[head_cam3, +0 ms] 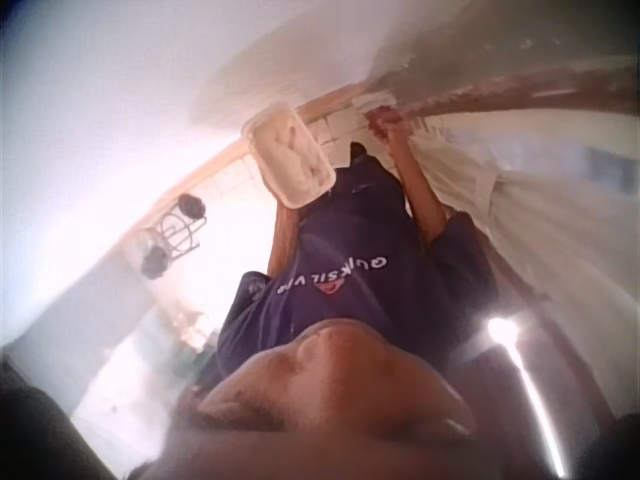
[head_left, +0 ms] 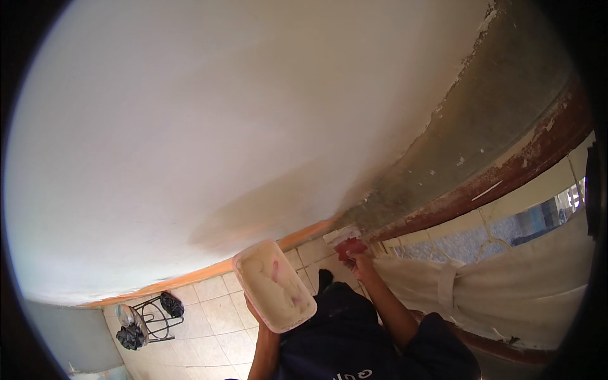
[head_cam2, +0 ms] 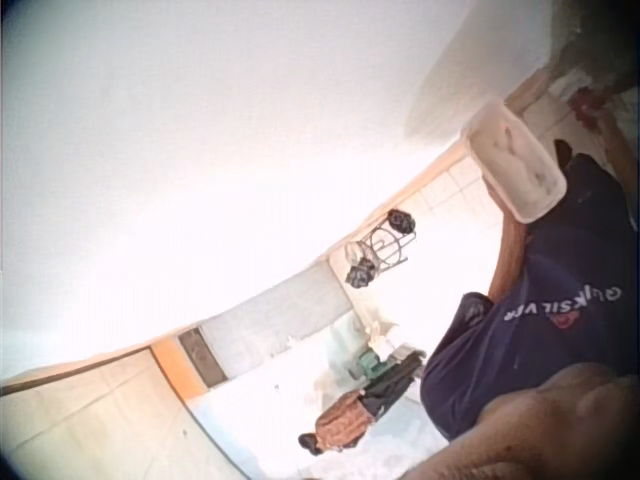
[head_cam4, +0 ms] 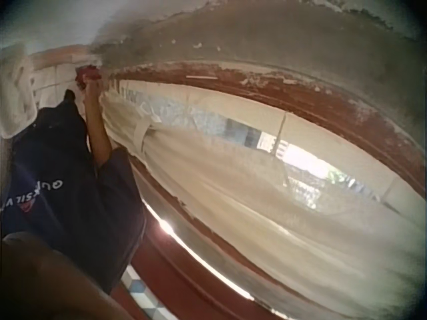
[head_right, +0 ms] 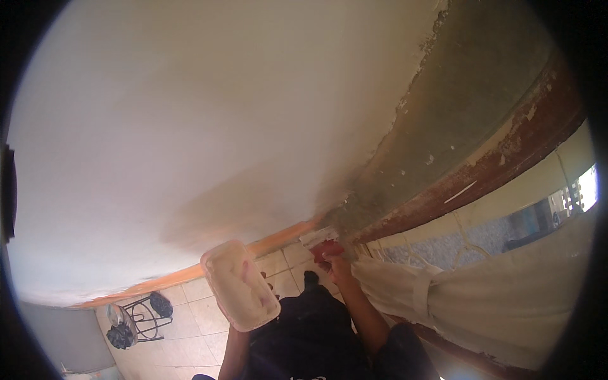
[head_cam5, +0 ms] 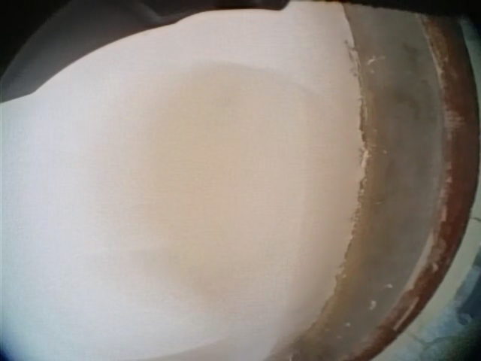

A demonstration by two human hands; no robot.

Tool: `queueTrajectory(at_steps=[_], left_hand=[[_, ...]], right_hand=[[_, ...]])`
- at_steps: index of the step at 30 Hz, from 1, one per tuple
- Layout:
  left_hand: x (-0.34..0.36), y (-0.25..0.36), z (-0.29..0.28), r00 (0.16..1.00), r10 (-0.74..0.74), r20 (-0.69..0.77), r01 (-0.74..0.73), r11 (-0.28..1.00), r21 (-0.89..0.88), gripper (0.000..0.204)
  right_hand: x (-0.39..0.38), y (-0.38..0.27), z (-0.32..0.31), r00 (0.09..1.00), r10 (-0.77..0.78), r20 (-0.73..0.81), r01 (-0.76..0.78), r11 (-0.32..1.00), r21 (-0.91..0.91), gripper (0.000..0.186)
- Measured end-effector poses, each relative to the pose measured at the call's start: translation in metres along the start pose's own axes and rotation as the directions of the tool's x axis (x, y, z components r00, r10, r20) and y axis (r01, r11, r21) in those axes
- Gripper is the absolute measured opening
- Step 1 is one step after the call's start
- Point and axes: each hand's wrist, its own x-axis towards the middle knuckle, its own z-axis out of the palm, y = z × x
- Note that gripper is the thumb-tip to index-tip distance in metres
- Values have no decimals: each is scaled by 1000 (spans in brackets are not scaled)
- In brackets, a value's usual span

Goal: The person applies plaster to the corner and upper edges of a wall using a hand spreader tool, frequently reloading the tool from a small container.

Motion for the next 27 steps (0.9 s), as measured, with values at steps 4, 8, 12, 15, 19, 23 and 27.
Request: queueTrajectory(at_steps=[4, 8, 12, 15, 19, 23, 27], left_hand=[[-8, -18, -22, 999, -35, -14, 35, 999, 5, 56], [-9, -42, -34, 1000, -3, 13, 0, 984, 180, 55], [-7, -56, -46, 999, -45, -8, 46, 991, 122, 54], [-3, -52, -48, 979, -196, -59, 165, 924, -345, 54], [2, -50, -46, 970, -210, -119, 176, 952, -249, 53], [3, -51, -53, 966, -243, -90, 206, 932, -299, 54], [3, -50, -54, 972, -229, -45, 195, 901, -388, 52]], right_hand=[[18, 9, 6, 993, 97, -70, -104, 990, -100, 26], [40, 17, 8, 991, 118, -57, -124, 984, -124, 28], [34, 16, 39, 992, 116, -50, -121, 984, -128, 27], [37, 16, 53, 993, 95, -72, -100, 993, -57, 27], [47, 20, 59, 996, 64, -68, -69, 994, -83, 27], [51, 22, 70, 994, 49, -97, -61, 990, -126, 26], [64, 25, 71, 984, 89, -153, -113, 981, -156, 26]])
